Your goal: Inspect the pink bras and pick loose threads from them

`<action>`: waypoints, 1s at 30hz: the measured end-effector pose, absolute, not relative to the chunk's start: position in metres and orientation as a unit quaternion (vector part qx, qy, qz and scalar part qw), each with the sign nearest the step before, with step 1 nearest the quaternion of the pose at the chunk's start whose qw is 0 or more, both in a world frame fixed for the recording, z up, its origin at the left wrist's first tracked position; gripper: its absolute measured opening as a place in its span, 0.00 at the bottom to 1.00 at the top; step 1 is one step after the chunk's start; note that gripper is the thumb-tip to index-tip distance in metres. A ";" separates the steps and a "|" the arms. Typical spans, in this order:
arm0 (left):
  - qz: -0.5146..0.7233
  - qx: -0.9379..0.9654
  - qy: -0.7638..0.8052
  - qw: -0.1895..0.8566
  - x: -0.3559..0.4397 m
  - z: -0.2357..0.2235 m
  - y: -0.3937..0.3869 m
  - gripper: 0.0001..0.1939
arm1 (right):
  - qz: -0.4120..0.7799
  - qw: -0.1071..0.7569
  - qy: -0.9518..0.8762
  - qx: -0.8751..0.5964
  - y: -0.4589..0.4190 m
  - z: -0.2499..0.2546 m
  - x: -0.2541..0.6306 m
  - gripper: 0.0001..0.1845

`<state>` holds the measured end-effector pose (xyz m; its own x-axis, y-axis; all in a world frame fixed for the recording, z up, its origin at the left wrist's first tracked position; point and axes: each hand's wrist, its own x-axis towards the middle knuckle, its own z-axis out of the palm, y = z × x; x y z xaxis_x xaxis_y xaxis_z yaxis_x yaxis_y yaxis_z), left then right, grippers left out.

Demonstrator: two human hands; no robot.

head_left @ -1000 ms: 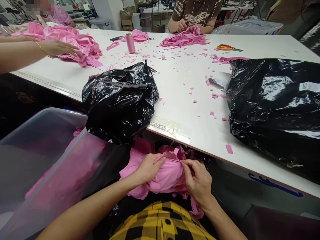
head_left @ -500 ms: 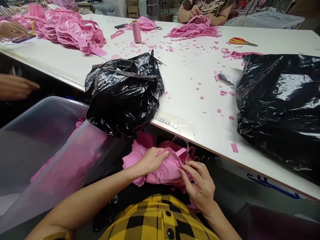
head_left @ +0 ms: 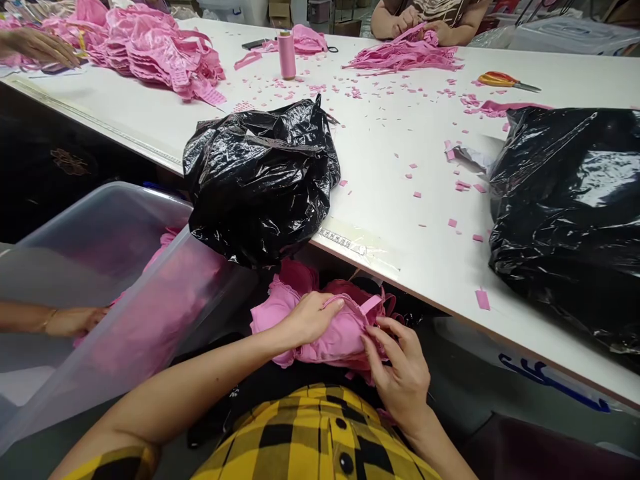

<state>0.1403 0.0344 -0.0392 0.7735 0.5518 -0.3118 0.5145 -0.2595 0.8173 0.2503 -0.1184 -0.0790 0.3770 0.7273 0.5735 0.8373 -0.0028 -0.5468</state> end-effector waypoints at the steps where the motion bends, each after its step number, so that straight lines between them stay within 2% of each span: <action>1: 0.018 0.794 0.336 0.507 0.140 -0.039 0.034 0.19 | -0.061 0.439 -0.553 -0.705 -0.118 -0.079 0.250 0.13; 7: 0.023 0.794 0.327 0.511 0.140 -0.042 0.030 0.19 | 0.022 0.472 -0.501 -0.725 -0.113 -0.082 0.240 0.06; 12: 0.030 0.796 0.317 0.515 0.143 -0.040 0.032 0.22 | 0.147 0.506 -0.463 -0.712 -0.105 -0.079 0.242 0.08; 15: 0.018 0.798 0.285 0.531 0.145 -0.034 0.035 0.15 | 0.202 0.536 -0.404 -0.713 -0.101 -0.072 0.254 0.07; 18: -0.004 0.812 0.283 0.511 0.145 -0.031 0.039 0.23 | 0.290 0.527 -0.382 -0.701 -0.098 -0.067 0.268 0.08; 20: -0.011 0.814 0.303 0.496 0.144 -0.031 0.044 0.20 | 0.340 0.533 -0.355 -0.689 -0.099 -0.065 0.280 0.10; 23: 0.030 0.795 0.345 0.498 0.140 -0.034 0.055 0.21 | 0.326 0.554 -0.304 -0.704 -0.112 -0.063 0.300 0.13; 25: 0.067 0.775 0.362 0.514 0.138 -0.038 0.061 0.22 | 0.319 0.528 -0.320 -0.719 -0.126 -0.063 0.308 0.14; 28: 0.084 0.752 0.364 0.544 0.139 -0.046 0.065 0.20 | 0.341 0.443 -0.425 -0.712 -0.144 -0.068 0.302 0.12; 30: 0.092 0.740 0.380 0.548 0.143 -0.053 0.066 0.17 | 0.291 0.392 -0.476 -0.732 -0.149 -0.077 0.288 0.09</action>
